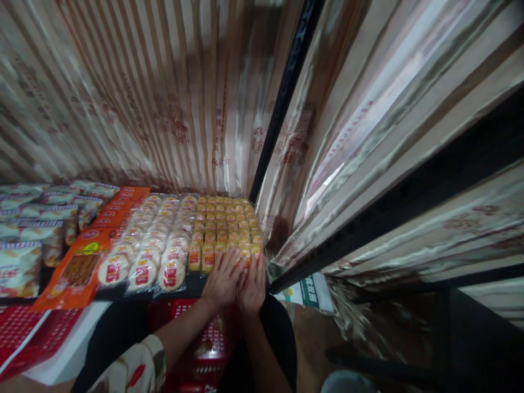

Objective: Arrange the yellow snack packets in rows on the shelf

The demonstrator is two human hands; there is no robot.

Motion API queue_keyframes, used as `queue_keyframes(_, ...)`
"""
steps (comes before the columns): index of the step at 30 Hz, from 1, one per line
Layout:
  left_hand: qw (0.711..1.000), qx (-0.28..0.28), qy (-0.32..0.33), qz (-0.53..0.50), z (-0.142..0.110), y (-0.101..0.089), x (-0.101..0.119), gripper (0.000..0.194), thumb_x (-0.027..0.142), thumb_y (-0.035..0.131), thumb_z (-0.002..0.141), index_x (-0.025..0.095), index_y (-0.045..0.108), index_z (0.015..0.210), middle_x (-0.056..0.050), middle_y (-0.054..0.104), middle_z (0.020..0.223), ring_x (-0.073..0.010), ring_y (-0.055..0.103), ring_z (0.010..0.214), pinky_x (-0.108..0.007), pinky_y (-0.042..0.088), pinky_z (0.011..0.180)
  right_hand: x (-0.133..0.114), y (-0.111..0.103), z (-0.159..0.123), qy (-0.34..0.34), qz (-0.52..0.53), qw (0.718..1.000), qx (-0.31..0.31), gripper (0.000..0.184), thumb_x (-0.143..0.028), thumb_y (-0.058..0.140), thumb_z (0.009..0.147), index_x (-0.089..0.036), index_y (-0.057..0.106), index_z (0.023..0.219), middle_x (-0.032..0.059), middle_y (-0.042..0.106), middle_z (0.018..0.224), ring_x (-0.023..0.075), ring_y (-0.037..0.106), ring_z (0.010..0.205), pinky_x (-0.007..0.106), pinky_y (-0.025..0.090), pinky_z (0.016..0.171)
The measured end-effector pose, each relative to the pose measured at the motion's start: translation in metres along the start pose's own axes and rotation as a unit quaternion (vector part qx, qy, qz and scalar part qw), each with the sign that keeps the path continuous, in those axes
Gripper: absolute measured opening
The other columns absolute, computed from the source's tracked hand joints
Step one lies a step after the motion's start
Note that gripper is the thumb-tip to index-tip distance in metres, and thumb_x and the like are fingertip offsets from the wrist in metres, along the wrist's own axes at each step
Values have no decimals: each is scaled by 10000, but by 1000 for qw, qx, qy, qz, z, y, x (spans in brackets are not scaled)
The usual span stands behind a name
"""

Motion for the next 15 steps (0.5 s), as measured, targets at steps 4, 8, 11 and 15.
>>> queue_keyframes(4, 1000, -25, 0, 9, -2, 4, -1, 511, 305, 400, 911, 221, 324, 1410, -90, 317, 1486, -278, 200, 1394, -471, 236, 1103, 0, 3, -1, -20, 8, 1000, -15, 510, -259, 277, 951, -116, 243, 1440, 181, 314, 1466, 268, 216, 1388, 520, 346, 1045)
queue_keyframes(8, 999, -27, 9, 18, -1, 0, 1, 510, 302, 375, 915, 229, 308, 1416, -65, 321, 1488, -268, 190, 1396, -477, 201, 1115, 2, 3, -1, -15, 23, 999, -24, 510, -239, 251, 950, -97, 235, 1440, 189, 313, 1465, 251, 190, 1397, 519, 324, 1062)
queue_keyframes(11, 999, -25, 23, 10, -2, -7, 4, 525, 296, 375, 910, 223, 289, 1423, -62, 292, 1501, -255, 162, 1404, -483, 150, 1131, 4, 2, 0, -3, 51, 998, -36, 504, -257, 237, 953, -99, 260, 1431, 183, 310, 1468, 241, 196, 1395, 516, 308, 1073)
queue_keyframes(15, 999, -23, 26, -13, -21, -13, 8, 540, 300, 394, 894, 187, 305, 1414, -99, 280, 1501, -249, 156, 1407, -479, 143, 1133, 4, -4, 1, 6, 90, 994, -53, 498, -290, 229, 953, -98, 316, 1404, 183, 321, 1461, 232, 213, 1389, 515, 282, 1084)
Point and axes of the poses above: each hand's wrist, its own z-axis towards the middle knuckle, its own y-axis out of the palm, x = y × z, the point moved 8 cm from there along z, towards the middle knuckle
